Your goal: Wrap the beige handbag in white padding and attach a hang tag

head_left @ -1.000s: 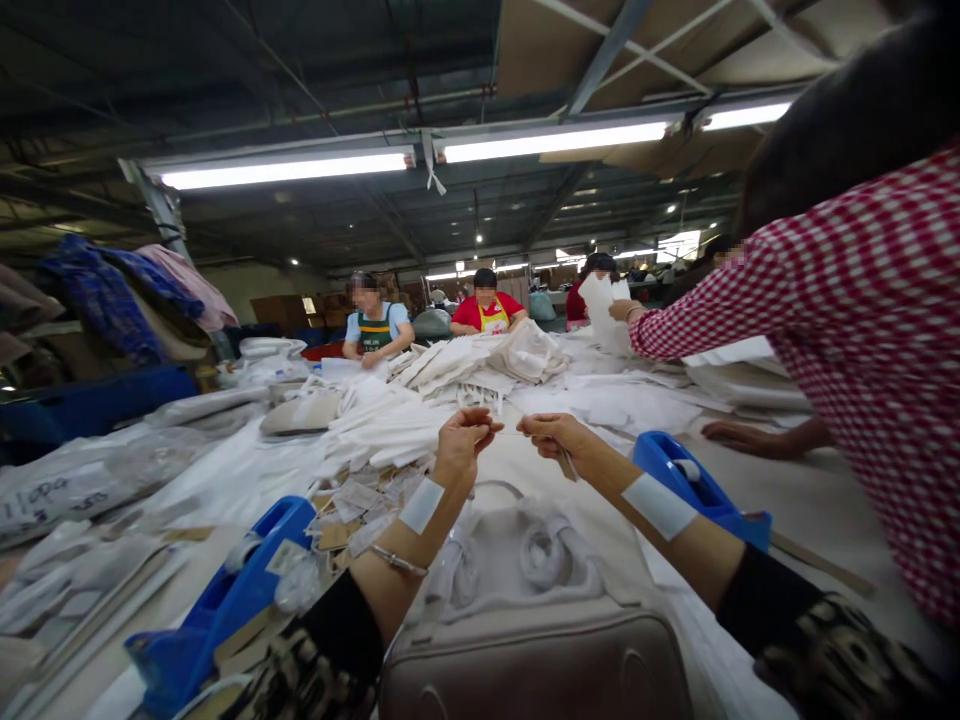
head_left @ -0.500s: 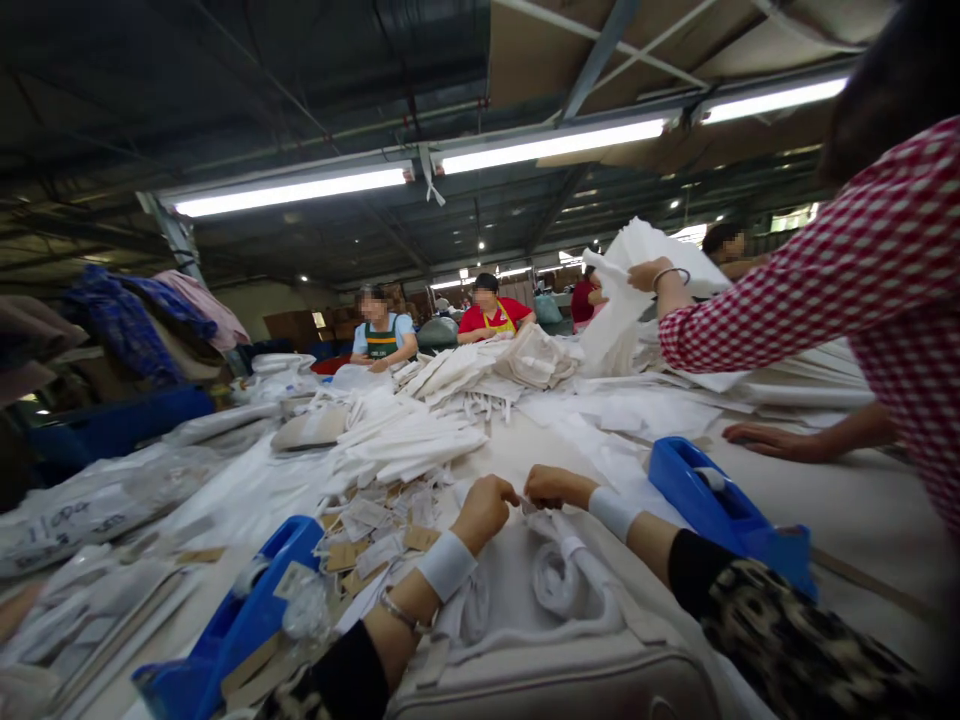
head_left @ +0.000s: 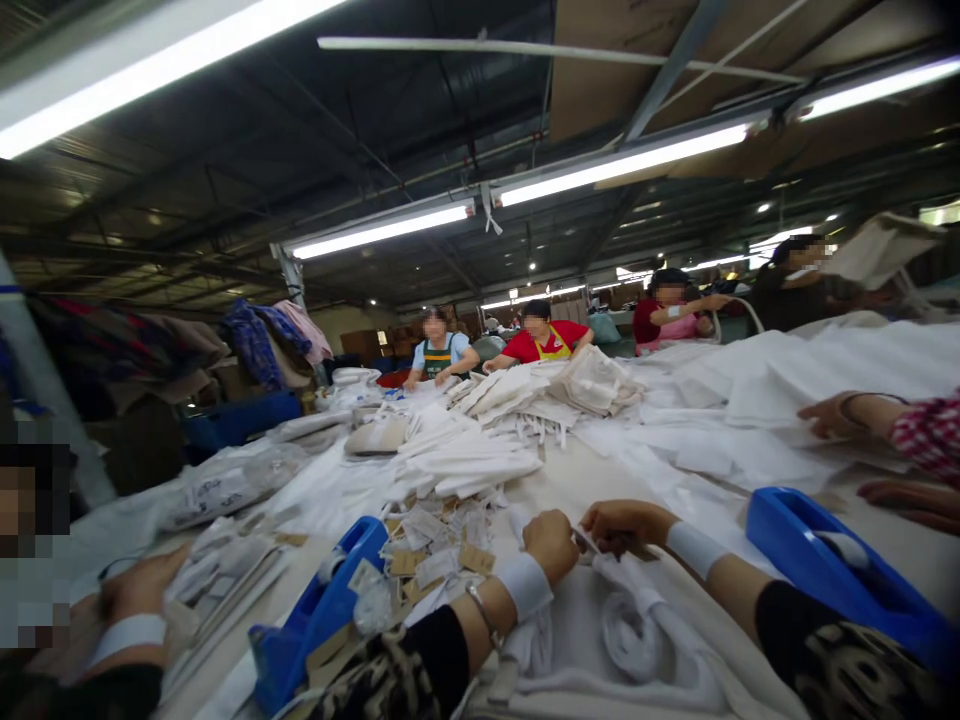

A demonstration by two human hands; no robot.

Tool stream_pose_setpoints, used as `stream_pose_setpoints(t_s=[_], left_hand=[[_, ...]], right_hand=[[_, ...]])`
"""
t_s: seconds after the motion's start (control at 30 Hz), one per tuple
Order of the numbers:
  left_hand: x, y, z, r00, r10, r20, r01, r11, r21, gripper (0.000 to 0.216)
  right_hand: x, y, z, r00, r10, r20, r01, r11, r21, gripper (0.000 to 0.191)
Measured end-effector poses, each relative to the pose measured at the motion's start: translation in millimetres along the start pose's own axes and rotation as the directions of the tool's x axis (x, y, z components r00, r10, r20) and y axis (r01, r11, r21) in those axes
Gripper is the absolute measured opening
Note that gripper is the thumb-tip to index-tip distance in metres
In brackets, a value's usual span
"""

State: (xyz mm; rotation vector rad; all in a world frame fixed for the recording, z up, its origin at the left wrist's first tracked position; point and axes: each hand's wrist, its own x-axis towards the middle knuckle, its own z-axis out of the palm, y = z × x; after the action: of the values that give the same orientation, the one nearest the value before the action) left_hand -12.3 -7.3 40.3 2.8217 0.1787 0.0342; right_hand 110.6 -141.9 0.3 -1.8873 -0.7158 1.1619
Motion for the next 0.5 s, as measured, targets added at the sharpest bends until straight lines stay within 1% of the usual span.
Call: stream_pose_setpoints(t_s=[0.1,0.23,0.27,0.4,0.5], left_hand=[[4,-1,4,1.000,-0.023,0.002,0.023,0.999,-0.023,0.024],[7,-2,9,0.999,-0.033,-0.009,0.033,0.997,-0.070,0.023],[7,-2,10,0.999,-0.034,-0.017,0.033,0.996,-0.082,0.022],[9,-5,14,0.999,-0.021,-0.047,0.014,0.989,-0.150,0.016],[15,-8,17,0.999,-0.006,-0.046,-0.006,0.969,-0.245,0.013]], right_hand=[[4,9,-2,1.000,-0.022,-0.011,0.022,0.999,0.027,0.024],[5,13,-2,0.998,-0.015,-0.061,0.017,0.999,0.034,0.006],[4,13,-2,0.997,-0.011,-0.078,0.013,0.999,0.032,0.006],[0,7,1,0.989,0.026,-0.142,-0.023,1.000,0.020,0.021],[-4,1,2,0.982,0.069,-0.173,-0.067,0.998,0.021,0.022]])
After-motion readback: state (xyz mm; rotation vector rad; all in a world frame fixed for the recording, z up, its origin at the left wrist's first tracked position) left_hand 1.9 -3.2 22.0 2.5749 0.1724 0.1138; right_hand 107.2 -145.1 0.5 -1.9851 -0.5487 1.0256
